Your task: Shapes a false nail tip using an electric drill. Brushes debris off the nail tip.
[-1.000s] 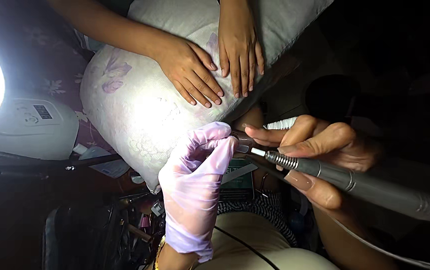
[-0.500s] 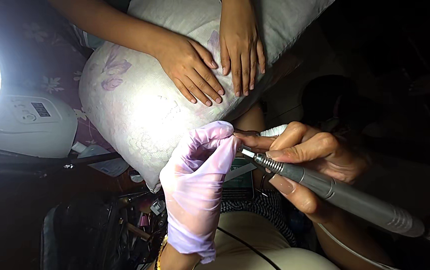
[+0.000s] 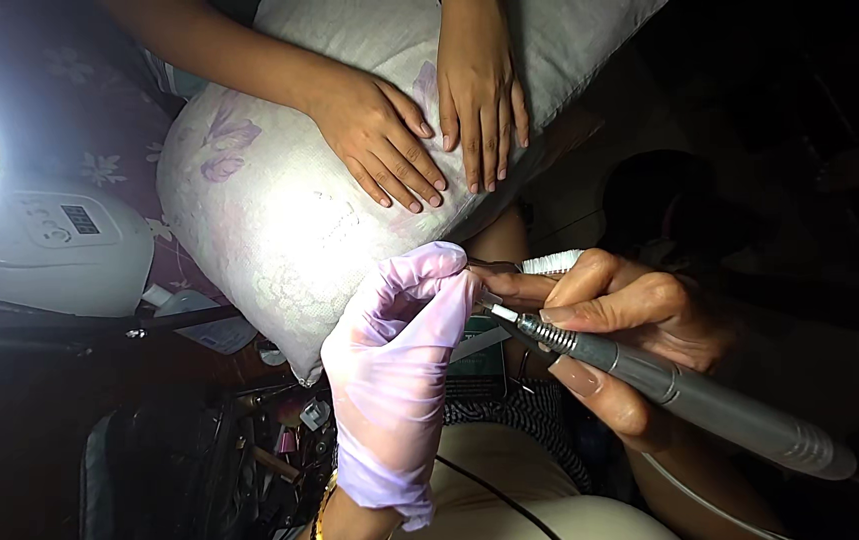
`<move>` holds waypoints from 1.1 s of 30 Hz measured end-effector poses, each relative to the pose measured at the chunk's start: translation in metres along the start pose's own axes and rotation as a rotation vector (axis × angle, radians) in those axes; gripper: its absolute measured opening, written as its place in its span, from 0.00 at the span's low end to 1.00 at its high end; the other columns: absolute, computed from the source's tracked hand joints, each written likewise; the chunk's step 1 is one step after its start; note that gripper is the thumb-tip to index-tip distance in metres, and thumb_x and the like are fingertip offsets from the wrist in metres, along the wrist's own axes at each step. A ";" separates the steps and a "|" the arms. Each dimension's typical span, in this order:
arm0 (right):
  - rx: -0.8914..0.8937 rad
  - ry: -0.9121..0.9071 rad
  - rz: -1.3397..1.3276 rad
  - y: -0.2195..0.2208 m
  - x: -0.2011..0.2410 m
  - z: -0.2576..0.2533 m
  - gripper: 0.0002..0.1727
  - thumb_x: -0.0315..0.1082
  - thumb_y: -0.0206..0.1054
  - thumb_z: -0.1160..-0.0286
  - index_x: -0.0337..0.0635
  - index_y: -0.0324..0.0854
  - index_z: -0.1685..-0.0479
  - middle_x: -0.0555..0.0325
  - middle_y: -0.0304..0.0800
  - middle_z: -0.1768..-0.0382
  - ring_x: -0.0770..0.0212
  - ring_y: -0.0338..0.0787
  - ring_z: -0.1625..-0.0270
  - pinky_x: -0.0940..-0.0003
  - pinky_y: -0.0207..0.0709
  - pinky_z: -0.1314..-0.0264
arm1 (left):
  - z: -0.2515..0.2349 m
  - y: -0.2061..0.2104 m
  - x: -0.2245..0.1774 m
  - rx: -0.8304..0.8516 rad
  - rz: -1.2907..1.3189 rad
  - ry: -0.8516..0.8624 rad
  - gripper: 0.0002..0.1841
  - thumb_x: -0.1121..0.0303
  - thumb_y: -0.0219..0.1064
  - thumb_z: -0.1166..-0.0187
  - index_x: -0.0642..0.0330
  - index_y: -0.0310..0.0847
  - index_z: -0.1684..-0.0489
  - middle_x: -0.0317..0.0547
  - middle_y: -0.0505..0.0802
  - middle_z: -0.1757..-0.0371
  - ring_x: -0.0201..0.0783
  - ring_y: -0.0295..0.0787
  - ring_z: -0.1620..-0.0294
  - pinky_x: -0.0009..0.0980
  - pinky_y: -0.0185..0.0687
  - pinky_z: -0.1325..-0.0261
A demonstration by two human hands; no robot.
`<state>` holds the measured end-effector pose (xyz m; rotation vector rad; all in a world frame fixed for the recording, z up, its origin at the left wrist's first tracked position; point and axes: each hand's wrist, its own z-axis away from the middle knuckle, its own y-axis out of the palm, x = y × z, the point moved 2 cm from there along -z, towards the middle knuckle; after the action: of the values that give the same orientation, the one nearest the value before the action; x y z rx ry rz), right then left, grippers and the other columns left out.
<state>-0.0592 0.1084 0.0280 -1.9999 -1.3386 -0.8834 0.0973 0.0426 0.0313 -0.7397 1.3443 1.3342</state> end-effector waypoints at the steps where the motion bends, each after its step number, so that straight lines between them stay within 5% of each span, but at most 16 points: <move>1: 0.000 -0.003 0.015 0.000 0.000 0.000 0.09 0.34 0.73 0.34 0.41 0.81 0.62 0.61 0.83 0.66 0.63 0.93 0.59 0.59 0.96 0.50 | 0.000 0.001 -0.001 -0.005 -0.004 -0.006 0.12 0.78 0.75 0.33 0.58 0.92 0.53 0.41 0.96 0.61 0.31 0.94 0.59 0.25 0.91 0.52; 33: -0.008 -0.031 0.097 -0.003 0.001 0.000 0.09 0.36 0.73 0.32 0.40 0.82 0.63 0.61 0.87 0.67 0.62 0.95 0.59 0.60 0.97 0.51 | -0.004 0.003 0.002 0.028 0.064 -0.072 0.11 0.79 0.75 0.33 0.60 0.92 0.53 0.44 0.96 0.63 0.32 0.94 0.61 0.25 0.91 0.53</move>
<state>-0.0617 0.1105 0.0292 -2.0734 -1.2452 -0.8183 0.0929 0.0402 0.0300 -0.6282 1.3364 1.3773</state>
